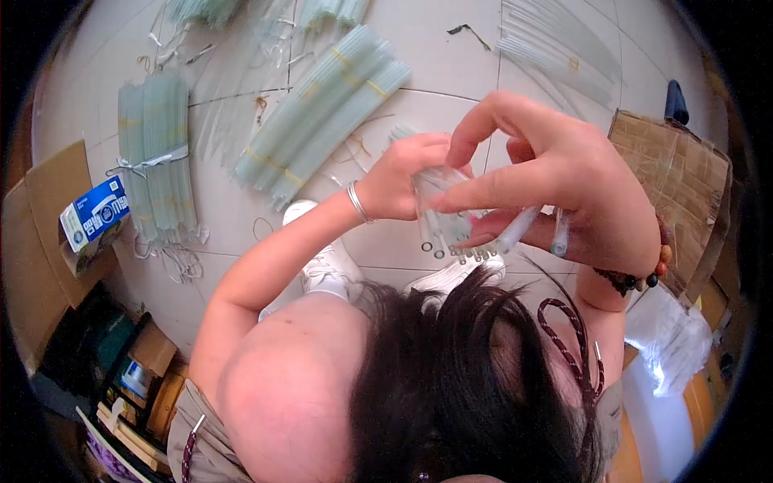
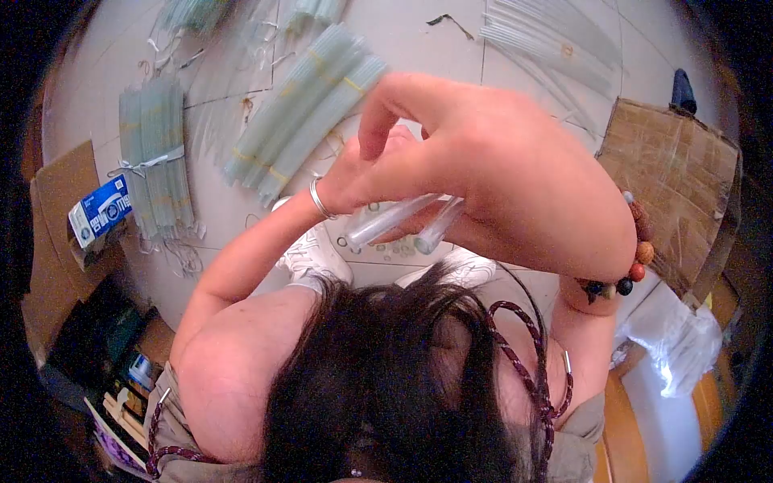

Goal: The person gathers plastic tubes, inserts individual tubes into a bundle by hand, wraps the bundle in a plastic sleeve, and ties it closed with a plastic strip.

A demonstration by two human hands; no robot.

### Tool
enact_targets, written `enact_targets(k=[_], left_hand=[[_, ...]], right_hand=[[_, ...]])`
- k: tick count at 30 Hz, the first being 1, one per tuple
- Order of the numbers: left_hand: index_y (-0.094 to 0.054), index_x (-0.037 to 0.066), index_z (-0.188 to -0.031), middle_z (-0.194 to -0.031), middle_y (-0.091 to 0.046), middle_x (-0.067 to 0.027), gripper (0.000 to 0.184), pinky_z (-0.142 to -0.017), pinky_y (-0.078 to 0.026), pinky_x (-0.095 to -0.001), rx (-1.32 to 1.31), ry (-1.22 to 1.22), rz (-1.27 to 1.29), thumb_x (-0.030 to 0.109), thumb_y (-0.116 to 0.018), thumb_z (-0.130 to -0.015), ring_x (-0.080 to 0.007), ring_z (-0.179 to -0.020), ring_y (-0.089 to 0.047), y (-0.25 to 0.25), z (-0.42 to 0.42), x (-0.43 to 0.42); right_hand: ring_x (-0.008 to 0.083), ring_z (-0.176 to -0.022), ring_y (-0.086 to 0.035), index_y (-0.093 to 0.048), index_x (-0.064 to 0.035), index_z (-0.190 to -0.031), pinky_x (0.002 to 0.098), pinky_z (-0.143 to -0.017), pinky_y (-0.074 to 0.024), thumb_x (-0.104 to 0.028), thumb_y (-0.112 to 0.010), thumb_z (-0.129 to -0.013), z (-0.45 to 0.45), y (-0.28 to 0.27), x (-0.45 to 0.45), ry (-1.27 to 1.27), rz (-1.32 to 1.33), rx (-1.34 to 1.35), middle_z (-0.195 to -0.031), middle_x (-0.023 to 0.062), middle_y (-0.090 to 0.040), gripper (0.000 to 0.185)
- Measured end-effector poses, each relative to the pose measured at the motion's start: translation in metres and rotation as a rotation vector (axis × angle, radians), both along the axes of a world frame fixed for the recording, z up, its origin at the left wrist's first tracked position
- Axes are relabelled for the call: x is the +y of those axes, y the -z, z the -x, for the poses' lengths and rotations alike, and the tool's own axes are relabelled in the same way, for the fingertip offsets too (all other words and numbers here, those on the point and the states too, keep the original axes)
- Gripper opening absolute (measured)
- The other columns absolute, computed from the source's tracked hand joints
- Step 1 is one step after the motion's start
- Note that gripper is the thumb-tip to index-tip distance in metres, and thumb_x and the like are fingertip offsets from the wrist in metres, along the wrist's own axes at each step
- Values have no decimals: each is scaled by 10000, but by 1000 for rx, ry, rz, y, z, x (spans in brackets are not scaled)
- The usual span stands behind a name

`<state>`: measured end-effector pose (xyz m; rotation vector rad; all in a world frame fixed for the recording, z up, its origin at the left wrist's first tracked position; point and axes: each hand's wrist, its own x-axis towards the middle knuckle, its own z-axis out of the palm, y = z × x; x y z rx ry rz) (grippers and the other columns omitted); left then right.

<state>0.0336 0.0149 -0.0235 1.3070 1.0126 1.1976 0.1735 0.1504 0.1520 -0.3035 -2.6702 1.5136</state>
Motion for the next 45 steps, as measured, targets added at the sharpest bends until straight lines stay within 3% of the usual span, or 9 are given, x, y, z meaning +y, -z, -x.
enact_targets(k=[16, 19, 22, 27, 29, 35, 37, 40, 45], left_hand=[[-668, 69, -997, -949, -657, -98, 354, -808, -514, -380, 86, 1, -183, 170, -802, -686, -297, -908, -646, 4, -2, 2], [-659, 47, -989, -912, -640, -105, 338, -780, -517, -372, 80, 5, -167, 134, -783, -687, -303, -874, -636, -4, -2, 1], [-656, 45, -965, -917, -640, -104, 319, -755, -520, -364, 99, 42, -168, 118, -777, -680, -298, -855, -634, 4, -4, 4], [-663, 25, -980, -894, -649, -83, 302, -747, -508, -332, 123, -57, -224, 143, -790, -733, -226, -829, -640, 5, -1, 5], [-651, 26, -991, -904, -648, -76, 272, -757, -506, -329, 85, -175, -195, 111, -777, -766, -207, -851, -637, 18, -3, 6], [-582, 48, -1026, -919, -626, -66, 263, -764, -501, -324, 195, -506, -46, 48, -762, -834, -178, -862, -610, 18, -4, 22], [-556, 65, -1019, -912, -618, -61, 271, -749, -503, -315, 333, -534, -88, 49, -762, -843, -174, -826, -603, 14, -3, 24], [-530, 89, -1002, -889, -608, -55, 283, -706, -504, -289, 321, -594, -382, 70, -769, -850, -162, -789, -596, 14, -7, 30], [-587, 87, -978, -889, -655, -58, 342, -694, -530, -293, 114, -558, -341, 66, -835, -743, -182, -782, -647, 26, -11, 27]], right_hand=[[85, -699, -485, -790, -143, -963, 232, -529, -372, -118, -817, -744, 12, 0, -8, -79, -44, 139, -1054, 60, -644, 222], [110, -768, -522, -714, -99, -970, 232, -565, -405, -222, -678, -904, 1, -34, 21, 1, -473, 307, -947, 60, -619, 144], [94, -811, -579, -623, -69, -1003, 227, -525, -464, -276, -462, -1039, -61, -60, 61, 531, -1500, 491, -865, 30, -605, 265], [163, -902, -613, -535, -68, -831, 369, -843, -549, -119, -466, -1040, -86, -129, 54, 716, -151, 1302, -777, 34, -573, 226], [148, -763, -539, -468, -72, -810, 296, -707, -497, -156, -415, -1066, -101, -123, 53, 770, -410, 1363, -758, 1, -509, 274], [41, -628, -429, -472, -74, -952, 167, -543, -413, -215, -402, -1077, -107, -92, 26, 494, 260, 1014, -752, -33, -410, 201], [105, -639, -400, -588, -70, -984, 236, -595, -342, -402, -511, -1014, -89, -53, 12, 1221, 397, 1037, -785, 28, -504, 343], [71, -523, -329, -584, -41, -968, 222, -499, -275, -420, -459, -1044, -85, -12, 9, 661, 134, 422, -720, 24, -493, 407], [60, -498, -327, -649, -12, -949, 205, -452, -218, -398, -470, -1046, -54, 12, -16, 561, 350, 307, -684, 13, -505, 436]])
